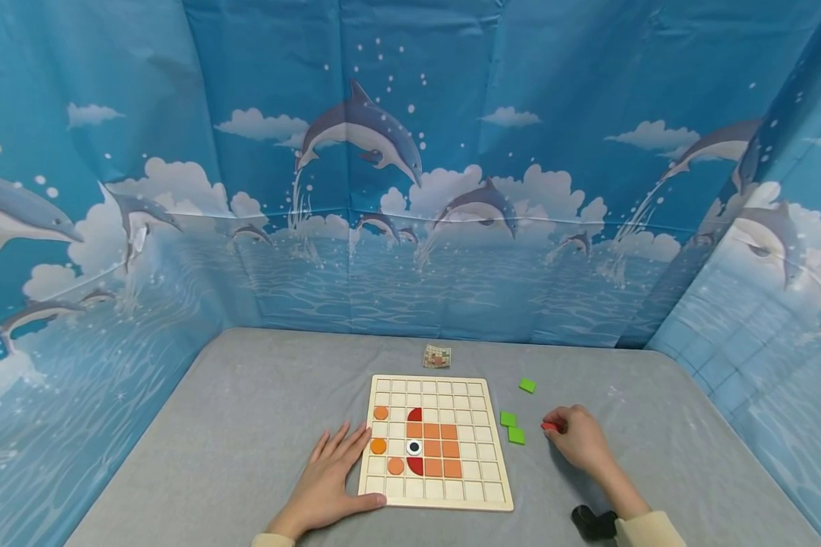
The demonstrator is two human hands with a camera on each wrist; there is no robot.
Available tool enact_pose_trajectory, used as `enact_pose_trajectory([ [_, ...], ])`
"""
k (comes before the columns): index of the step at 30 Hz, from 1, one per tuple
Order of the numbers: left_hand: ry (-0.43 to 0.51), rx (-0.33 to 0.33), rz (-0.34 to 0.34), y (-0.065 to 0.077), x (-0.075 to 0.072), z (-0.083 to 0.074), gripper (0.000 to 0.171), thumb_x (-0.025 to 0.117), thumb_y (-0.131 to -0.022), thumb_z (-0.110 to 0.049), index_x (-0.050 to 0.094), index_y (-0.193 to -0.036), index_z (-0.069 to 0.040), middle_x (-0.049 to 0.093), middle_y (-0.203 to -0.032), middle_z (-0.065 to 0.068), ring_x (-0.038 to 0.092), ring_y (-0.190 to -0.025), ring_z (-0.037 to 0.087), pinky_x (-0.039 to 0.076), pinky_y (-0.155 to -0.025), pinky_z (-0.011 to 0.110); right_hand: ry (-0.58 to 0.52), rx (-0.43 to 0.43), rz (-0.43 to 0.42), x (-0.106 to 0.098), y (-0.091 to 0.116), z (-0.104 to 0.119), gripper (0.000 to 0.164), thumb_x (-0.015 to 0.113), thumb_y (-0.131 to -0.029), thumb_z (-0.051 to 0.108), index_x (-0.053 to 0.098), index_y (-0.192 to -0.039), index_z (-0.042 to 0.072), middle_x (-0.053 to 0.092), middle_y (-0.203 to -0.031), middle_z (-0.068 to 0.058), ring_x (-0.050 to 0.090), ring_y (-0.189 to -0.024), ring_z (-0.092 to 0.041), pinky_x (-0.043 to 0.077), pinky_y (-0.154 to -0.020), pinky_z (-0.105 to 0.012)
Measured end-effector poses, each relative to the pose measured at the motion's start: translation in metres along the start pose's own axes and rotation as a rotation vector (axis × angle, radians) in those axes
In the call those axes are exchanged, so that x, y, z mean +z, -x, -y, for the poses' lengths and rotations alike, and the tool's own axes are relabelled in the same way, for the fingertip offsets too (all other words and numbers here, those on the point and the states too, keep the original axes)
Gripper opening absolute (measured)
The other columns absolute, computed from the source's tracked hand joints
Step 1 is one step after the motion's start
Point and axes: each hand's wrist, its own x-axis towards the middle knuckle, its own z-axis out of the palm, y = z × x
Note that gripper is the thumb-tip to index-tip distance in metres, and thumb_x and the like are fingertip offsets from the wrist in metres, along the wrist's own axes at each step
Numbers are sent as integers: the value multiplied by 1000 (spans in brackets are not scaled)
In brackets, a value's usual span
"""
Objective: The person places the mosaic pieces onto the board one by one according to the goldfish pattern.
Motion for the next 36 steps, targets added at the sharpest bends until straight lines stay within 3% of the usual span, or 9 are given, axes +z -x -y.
enact_pose_trajectory([
  [14,3,15,-12,1,-1,-1,102,56,-71,-78,38,-147,-13,33,-151,1,17,-141,30,4,-109,53,-25,15,41,-2,0,2,11,74,-76,-4,66,-81,1,58,-73,-3,51,-67,-19,48,-63,-39],
  [26,7,8,-3,1,0,0,101,57,-71,-77,37,-148,-14,33,-151,1,16,-141,29,4,-109,52,-39,32,98,2,3,9,5,71,-81,1,70,-86,2,64,-79,-2,56,-67,-17,50,-61,-38],
  [36,9,17,-23,2,0,-1,101,58,-71,-77,39,-147,-13,35,-150,2,18,-140,30,5,-109,54,-8,31,61,1,3,3,5,73,-81,5,70,-81,1,63,-75,-1,53,-65,-16,46,-58,-38],
])
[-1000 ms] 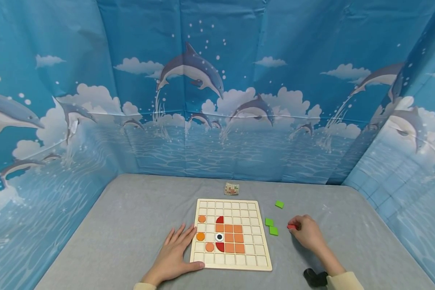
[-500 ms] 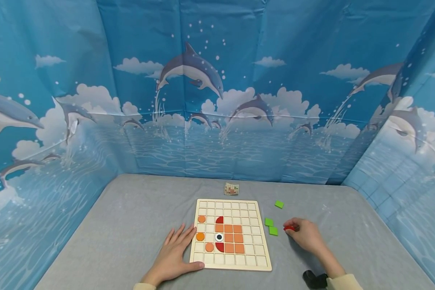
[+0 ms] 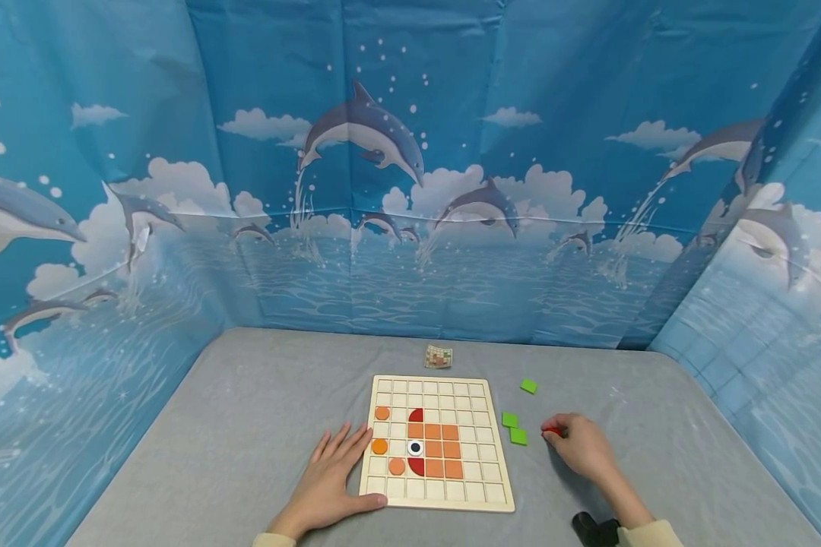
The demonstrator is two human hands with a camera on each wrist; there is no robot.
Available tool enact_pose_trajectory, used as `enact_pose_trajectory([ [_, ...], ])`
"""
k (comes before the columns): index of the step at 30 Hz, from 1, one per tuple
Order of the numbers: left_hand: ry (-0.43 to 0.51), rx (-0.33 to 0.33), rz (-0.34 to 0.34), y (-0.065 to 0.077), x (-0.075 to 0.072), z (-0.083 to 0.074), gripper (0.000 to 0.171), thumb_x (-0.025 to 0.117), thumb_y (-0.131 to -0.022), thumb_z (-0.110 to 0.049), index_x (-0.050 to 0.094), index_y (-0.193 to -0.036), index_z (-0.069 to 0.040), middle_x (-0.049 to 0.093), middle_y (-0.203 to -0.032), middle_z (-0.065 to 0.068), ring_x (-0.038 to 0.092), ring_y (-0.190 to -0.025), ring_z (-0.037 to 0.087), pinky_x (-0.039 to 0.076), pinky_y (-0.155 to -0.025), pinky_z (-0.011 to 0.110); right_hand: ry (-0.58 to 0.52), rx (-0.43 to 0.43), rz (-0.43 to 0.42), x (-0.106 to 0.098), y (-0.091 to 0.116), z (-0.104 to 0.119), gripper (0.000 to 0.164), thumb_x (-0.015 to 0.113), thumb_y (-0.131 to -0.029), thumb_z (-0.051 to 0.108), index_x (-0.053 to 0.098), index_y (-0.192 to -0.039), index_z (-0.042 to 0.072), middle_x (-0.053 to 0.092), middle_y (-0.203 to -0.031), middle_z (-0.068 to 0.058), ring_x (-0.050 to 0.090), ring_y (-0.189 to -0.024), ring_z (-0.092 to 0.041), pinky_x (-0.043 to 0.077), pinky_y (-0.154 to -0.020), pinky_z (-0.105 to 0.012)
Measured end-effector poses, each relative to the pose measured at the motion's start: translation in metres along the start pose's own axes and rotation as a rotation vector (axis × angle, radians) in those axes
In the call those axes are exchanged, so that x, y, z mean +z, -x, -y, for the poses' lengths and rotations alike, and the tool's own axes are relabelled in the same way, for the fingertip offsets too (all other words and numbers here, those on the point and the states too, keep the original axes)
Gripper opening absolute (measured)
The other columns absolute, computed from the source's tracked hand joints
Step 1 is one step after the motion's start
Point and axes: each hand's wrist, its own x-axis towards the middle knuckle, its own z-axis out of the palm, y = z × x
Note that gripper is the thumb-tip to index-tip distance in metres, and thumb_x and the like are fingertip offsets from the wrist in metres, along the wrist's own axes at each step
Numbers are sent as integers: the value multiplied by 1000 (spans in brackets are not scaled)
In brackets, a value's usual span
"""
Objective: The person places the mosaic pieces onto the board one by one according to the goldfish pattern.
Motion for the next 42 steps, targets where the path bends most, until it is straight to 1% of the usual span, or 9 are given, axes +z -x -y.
enact_pose_trajectory([
  [5,6,1,3,0,0,0,101,58,-71,-77,38,-147,-13,34,-150,2,18,-140,31,5,-109,54,-48,-7,-22,0,2,1,6,71,-83,5,69,-80,0,63,-75,-1,53,-64,-15,45,-56,-34],
  [14,9,-19,28,0,1,2,102,56,-71,-79,36,-148,-15,31,-152,-1,14,-141,28,1,-110,51,-197,40,61,5,11,16,6,66,-84,5,62,-87,3,55,-70,-2,49,-58,-16,42,-48,-29],
  [18,6,-18,24,0,2,2,102,56,-71,-79,36,-148,-15,32,-151,-1,14,-141,28,1,-110,51,-234,28,99,8,13,21,10,61,-89,5,64,-98,2,54,-74,-2,48,-62,-16,42,-49,-28],
  [20,-3,-11,18,0,3,2,102,56,-71,-79,37,-148,-15,33,-151,0,16,-141,28,3,-110,52,-249,2,111,9,15,23,14,58,-91,5,65,-102,1,54,-78,-2,48,-65,-16,42,-52,-29],
  [23,-12,0,6,0,4,4,102,57,-71,-78,38,-147,-14,34,-150,1,18,-140,30,5,-109,53,-278,-29,120,9,16,26,15,54,-94,4,64,-104,0,54,-84,-3,47,-69,-17,41,-54,-30],
  [26,-16,-3,5,-1,5,5,102,56,-70,-79,38,-147,-14,35,-150,0,18,-140,30,5,-109,53,-327,-18,132,9,18,29,13,53,-95,5,63,-103,0,55,-83,-4,48,-69,-18,42,-54,-30],
  [32,-16,-17,22,-3,5,5,104,53,-70,-82,35,-149,-17,32,-151,-2,14,-141,27,3,-110,51,-431,25,159,12,20,34,9,59,-93,5,62,-101,3,56,-78,-5,51,-67,-20,42,-54,-30],
  [36,-18,-13,20,-3,5,6,104,53,-70,-82,35,-149,-17,32,-151,-2,14,-142,27,3,-110,51,-499,9,185,13,21,37,10,66,-88,6,62,-97,2,59,-78,-4,53,-67,-21,44,-54,-29],
  [42,-21,-8,15,-3,5,6,104,53,-70,-82,35,-149,-17,31,-151,-3,14,-142,26,2,-110,50,-593,-34,286,14,25,43,19,71,-86,15,63,-95,1,63,-78,-6,58,-67,-23,47,-53,-30],
])
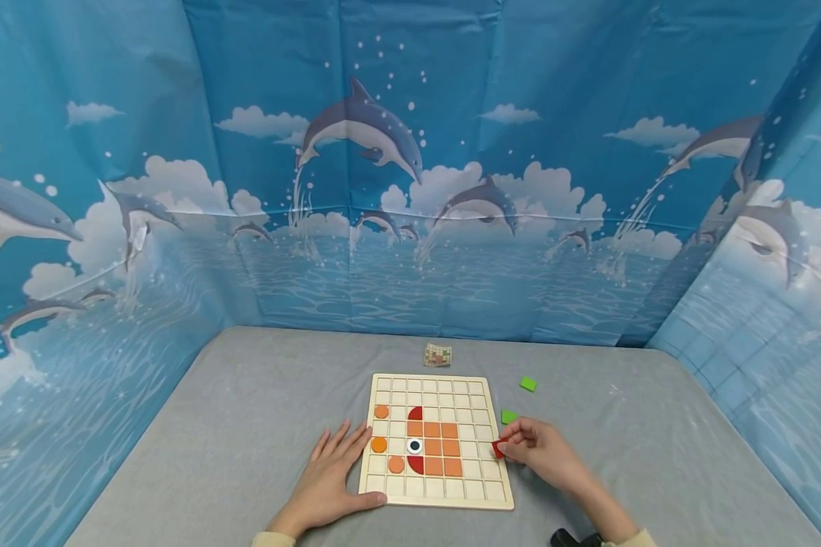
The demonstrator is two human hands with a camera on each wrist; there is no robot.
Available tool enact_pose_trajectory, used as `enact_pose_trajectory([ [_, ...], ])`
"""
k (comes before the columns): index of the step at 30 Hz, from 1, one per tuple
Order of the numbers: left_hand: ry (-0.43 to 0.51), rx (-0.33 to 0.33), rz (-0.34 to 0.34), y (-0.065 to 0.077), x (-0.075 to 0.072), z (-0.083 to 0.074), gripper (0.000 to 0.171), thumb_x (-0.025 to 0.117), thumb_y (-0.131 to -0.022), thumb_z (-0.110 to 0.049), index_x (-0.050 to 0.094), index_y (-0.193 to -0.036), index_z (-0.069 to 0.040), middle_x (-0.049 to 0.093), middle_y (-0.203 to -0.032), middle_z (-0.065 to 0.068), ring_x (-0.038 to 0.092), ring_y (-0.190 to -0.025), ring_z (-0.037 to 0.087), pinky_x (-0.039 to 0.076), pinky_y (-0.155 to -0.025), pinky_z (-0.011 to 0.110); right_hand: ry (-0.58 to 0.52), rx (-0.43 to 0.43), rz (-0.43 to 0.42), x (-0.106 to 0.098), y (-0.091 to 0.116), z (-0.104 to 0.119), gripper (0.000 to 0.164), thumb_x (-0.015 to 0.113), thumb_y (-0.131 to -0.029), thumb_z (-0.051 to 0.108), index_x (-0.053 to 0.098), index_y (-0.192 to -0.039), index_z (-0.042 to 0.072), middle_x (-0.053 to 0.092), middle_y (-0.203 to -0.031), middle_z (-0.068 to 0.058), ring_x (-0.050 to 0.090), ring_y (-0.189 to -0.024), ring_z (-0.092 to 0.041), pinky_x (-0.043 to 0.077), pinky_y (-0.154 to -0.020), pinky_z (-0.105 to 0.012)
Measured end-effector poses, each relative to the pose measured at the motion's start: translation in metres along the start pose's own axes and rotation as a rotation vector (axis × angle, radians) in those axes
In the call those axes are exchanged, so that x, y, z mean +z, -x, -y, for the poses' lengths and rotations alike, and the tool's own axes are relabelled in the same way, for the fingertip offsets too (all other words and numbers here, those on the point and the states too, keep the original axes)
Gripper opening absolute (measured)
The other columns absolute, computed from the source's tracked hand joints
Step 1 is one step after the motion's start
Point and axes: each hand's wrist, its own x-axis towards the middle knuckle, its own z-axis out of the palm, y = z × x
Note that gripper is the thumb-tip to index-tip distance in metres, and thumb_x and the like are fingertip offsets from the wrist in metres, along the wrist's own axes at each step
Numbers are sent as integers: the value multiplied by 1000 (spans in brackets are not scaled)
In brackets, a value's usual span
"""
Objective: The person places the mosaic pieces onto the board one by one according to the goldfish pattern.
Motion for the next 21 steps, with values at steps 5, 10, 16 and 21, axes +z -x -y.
enact_pose_trajectory([
  [5,-2,1,0,0,0,0,103,52,-70,-82,35,-149,-17,32,-151,-2,14,-142,26,3,-110,50,-56,-22,56,7,1,0,22,74,-83,16,62,-93,0,64,-77,-7,61,-68,-24,51,-55,-30],
  [10,8,-4,8,0,0,-2,103,53,-70,-81,35,-149,-17,32,-151,-2,14,-142,26,2,-110,49,-90,-26,102,15,2,1,21,74,-83,13,62,-93,-2,65,-78,-8,62,-68,-23,52,-55,-29],
  [16,9,-11,14,0,-1,-2,103,53,-70,-81,35,-149,-17,32,-151,-2,14,-142,26,2,-110,49,-108,-48,132,21,2,4,17,72,-83,7,65,-94,-4,65,-77,-8,65,-69,-24,55,-58,-30],
  [21,7,-15,15,0,-1,-2,103,54,-70,-81,35,-149,-17,31,-151,-2,13,-142,26,1,-110,49,-29,-74,104,26,1,5,14,75,-80,8,67,-89,0,64,-74,-5,62,-65,-21,51,-54,-26],
])
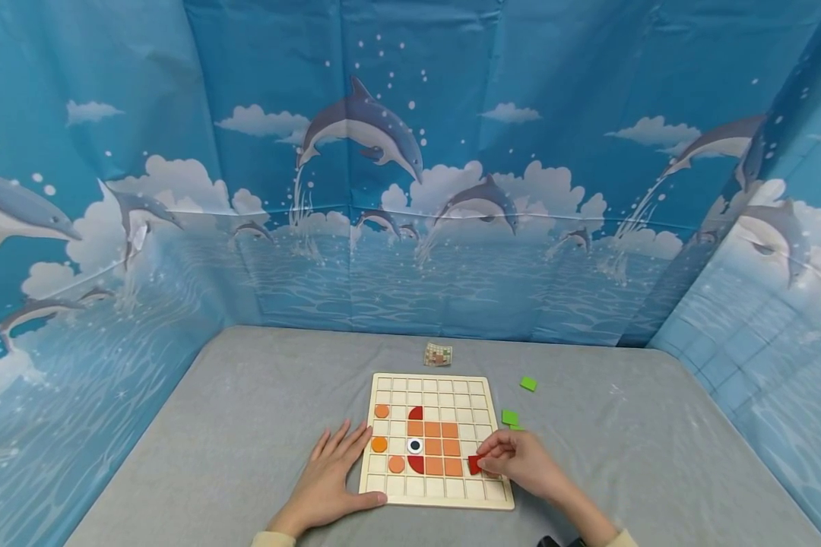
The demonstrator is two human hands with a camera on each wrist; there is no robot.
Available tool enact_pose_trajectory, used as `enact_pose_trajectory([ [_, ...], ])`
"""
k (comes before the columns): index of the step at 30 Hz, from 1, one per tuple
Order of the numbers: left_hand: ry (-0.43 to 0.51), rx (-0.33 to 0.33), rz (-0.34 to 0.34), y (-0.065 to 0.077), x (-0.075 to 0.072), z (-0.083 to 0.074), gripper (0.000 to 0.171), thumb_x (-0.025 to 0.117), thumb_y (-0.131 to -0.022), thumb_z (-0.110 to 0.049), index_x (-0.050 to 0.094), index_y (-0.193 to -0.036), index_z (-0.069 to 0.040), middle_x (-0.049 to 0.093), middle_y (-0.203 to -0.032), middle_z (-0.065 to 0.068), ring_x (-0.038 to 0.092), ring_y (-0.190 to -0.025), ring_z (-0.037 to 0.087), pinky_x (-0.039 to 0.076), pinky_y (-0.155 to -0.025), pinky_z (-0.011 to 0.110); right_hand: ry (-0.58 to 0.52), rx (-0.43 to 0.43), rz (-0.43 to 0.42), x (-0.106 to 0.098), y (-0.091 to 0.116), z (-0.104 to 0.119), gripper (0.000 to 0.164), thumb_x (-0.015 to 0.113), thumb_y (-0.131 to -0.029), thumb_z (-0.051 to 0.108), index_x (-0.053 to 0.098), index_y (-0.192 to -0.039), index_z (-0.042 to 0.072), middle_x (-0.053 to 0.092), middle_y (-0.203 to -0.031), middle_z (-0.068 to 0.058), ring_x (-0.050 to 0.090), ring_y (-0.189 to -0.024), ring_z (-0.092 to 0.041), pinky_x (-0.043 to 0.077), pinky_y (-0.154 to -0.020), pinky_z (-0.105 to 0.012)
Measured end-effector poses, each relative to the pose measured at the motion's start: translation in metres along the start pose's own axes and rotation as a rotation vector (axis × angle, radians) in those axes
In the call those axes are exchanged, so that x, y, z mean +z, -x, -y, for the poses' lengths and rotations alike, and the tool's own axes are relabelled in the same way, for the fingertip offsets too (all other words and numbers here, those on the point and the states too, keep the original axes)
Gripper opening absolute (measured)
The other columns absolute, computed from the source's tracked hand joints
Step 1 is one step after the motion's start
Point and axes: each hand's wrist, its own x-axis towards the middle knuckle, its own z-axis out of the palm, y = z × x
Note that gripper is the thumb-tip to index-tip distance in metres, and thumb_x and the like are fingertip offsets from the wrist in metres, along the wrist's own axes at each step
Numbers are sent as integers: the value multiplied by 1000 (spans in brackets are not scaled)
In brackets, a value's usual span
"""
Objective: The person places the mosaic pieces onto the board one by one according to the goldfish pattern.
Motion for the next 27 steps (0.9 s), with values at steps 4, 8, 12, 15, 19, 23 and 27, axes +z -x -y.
enact_pose_trajectory([
  [4,1,2,1,0,0,0,103,55,-70,-80,36,-149,-16,32,-151,-2,14,-142,27,2,-110,50,49,-8,-16,3,-1,1,13,76,-79,9,68,-87,3,62,-71,-3,57,-62,-18,48,-52,-25],
  [8,1,-2,2,-1,-1,0,103,55,-70,-80,36,-148,-16,32,-151,-1,14,-142,27,2,-110,50,99,-29,-3,4,-2,2,11,76,-80,10,69,-86,5,61,-71,-1,54,-59,-16,45,-50,-23],
  [12,-6,-8,11,-1,0,0,105,53,-69,-82,36,-148,-16,32,-151,-1,14,-142,27,2,-110,50,142,-49,15,4,-3,2,7,75,-81,10,69,-84,7,60,-70,0,52,-58,-14,44,-49,-23],
  [15,-11,-13,19,-2,0,1,105,52,-69,-83,36,-149,-17,32,-151,-2,14,-142,26,2,-110,50,172,-54,18,5,-4,3,6,74,-82,10,69,-83,8,59,-69,1,50,-57,-13,42,-48,-23],
  [19,-2,-6,16,-2,0,1,105,53,-69,-82,36,-149,-16,32,-151,-1,14,-142,27,3,-110,51,195,-50,13,7,-4,5,6,73,-82,11,69,-83,8,58,-69,2,49,-56,-14,40,-47,-23],
  [23,8,4,7,-2,0,1,103,54,-70,-81,36,-148,-16,32,-151,-1,14,-141,28,3,-110,51,203,-52,1,8,-4,8,6,74,-82,11,69,-82,8,59,-69,1,49,-55,-15,40,-47,-24],
  [27,7,16,-9,-3,0,2,102,56,-70,-79,37,-148,-15,34,-150,0,16,-141,29,5,-109,52,217,-60,1,9,-6,9,5,74,-82,10,69,-81,9,58,-68,2,50,-55,-15,41,-47,-25],
])
